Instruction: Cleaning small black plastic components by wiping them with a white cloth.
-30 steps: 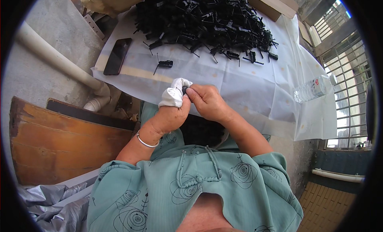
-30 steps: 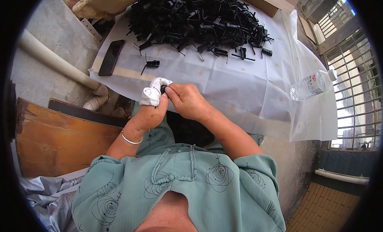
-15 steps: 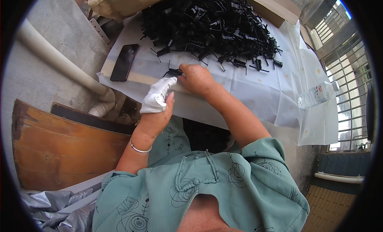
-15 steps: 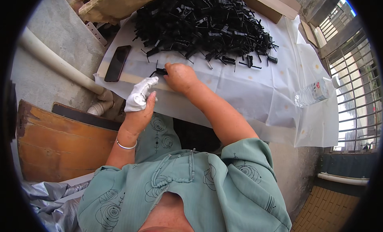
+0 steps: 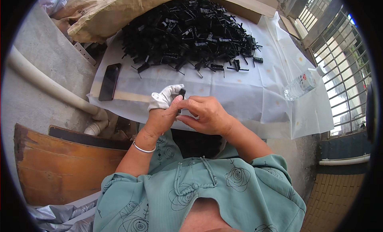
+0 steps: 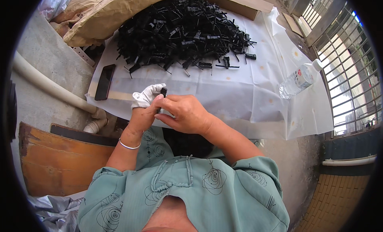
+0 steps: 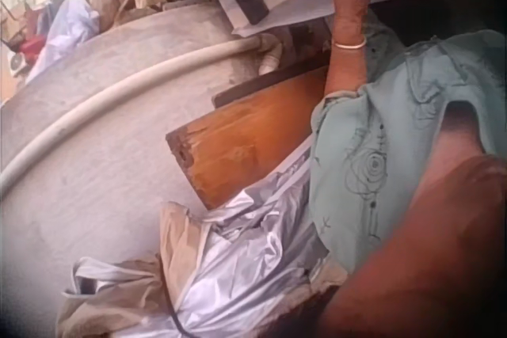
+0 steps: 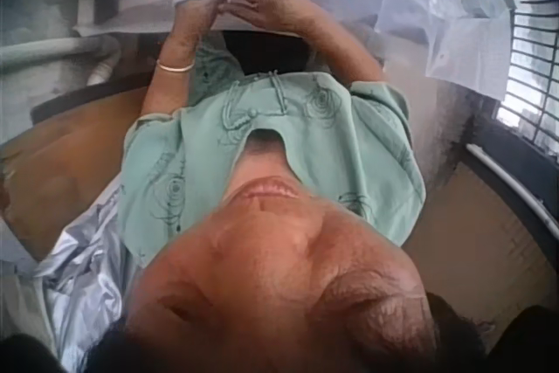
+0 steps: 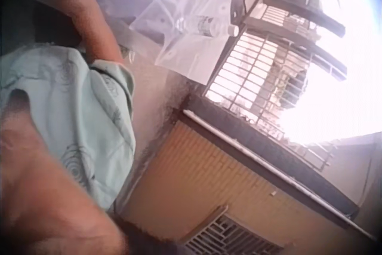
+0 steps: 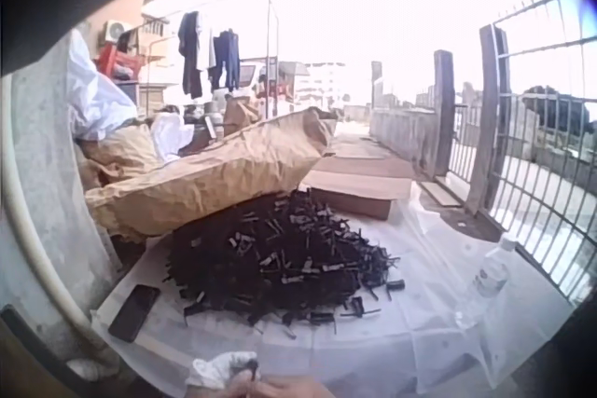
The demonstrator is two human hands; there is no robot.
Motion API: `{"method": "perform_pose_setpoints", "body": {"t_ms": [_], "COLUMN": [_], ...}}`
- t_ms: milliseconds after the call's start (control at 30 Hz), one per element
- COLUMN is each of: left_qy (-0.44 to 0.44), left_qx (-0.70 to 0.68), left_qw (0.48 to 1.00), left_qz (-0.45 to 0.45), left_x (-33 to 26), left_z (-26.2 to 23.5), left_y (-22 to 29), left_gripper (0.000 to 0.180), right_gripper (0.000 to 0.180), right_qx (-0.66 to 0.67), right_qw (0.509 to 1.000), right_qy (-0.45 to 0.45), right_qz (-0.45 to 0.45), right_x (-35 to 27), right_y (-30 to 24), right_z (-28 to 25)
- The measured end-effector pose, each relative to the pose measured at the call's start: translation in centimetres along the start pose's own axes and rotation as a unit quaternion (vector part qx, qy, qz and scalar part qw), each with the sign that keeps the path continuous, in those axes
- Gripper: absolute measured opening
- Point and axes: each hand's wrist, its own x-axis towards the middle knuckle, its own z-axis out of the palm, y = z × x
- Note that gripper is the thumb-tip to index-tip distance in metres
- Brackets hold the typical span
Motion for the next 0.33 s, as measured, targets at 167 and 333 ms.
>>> {"method": "perform_pose_setpoints", "body": {"t_ms": [167,333], "left_qy": [-0.021,0.001], "left_qx": [-0.078,0.017], "left_qw": [0.997,1.0], "left_qz": [-0.002,0.016], "left_x": [-0.4,-0.7], "left_z": [2.6,3.4], "left_y": [0.9,1.1], "left_gripper": [0.028,0.029], "right_gripper": [0.011,0.017], "right_qx": [0.002,0.149], "right_qw": [0.962,0.953], "right_qy": [0.21,0.042], "right_qz": [0.173,0.259], "right_x": [-0.6,-2.0], "right_y": [0.9,2.0], "right_z": [0.2,-1.6]}}
